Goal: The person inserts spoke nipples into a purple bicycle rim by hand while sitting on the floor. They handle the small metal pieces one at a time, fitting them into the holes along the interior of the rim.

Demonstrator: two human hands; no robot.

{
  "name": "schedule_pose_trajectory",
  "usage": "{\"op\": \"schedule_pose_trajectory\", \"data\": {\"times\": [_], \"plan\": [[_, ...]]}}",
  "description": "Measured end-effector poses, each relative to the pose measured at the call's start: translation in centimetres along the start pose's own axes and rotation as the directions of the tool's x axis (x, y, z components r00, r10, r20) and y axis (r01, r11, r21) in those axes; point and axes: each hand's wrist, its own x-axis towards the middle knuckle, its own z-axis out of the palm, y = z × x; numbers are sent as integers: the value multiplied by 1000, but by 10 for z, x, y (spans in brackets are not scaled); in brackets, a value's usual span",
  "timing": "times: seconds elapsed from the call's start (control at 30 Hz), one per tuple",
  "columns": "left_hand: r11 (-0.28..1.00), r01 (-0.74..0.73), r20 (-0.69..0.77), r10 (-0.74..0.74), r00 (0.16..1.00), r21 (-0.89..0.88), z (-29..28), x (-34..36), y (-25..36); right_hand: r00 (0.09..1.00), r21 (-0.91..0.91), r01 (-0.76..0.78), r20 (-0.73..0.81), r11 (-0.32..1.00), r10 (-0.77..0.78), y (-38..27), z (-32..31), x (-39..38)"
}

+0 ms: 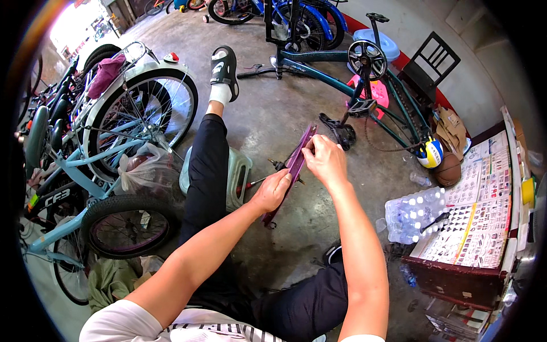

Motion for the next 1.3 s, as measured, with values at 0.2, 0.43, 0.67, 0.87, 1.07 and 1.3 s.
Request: {"op": "schedule_pose_trajectory", "data": {"times": [0.2,0.43,0.67,0.87,1.07,1.3], "plan": [[999,47,90,-48,995,15,-2,2,-1,987,224,-158,65,962,148,-2,-1,0],[999,32,101,-30,994,-15,-4,7,-2,999,103,-43,-4,994,43,4,-2,2],[1000,-13,67,14,998,-8,-1,2,-8,999,209,-45,14,977,43,1,-2,1],[1000,16,74,-15,997,-14,7,3,-8,996,-82,94,10,992,-93,3,-7,-1],[1000,17,65,-16,998,-19,7,0,-6,989,236,-142,68,961,129,3,-4,-2],[1000,8,25,-7,1000,-20,5,4,-9,979,493,-200,57,847,198,18,3,4]]}}
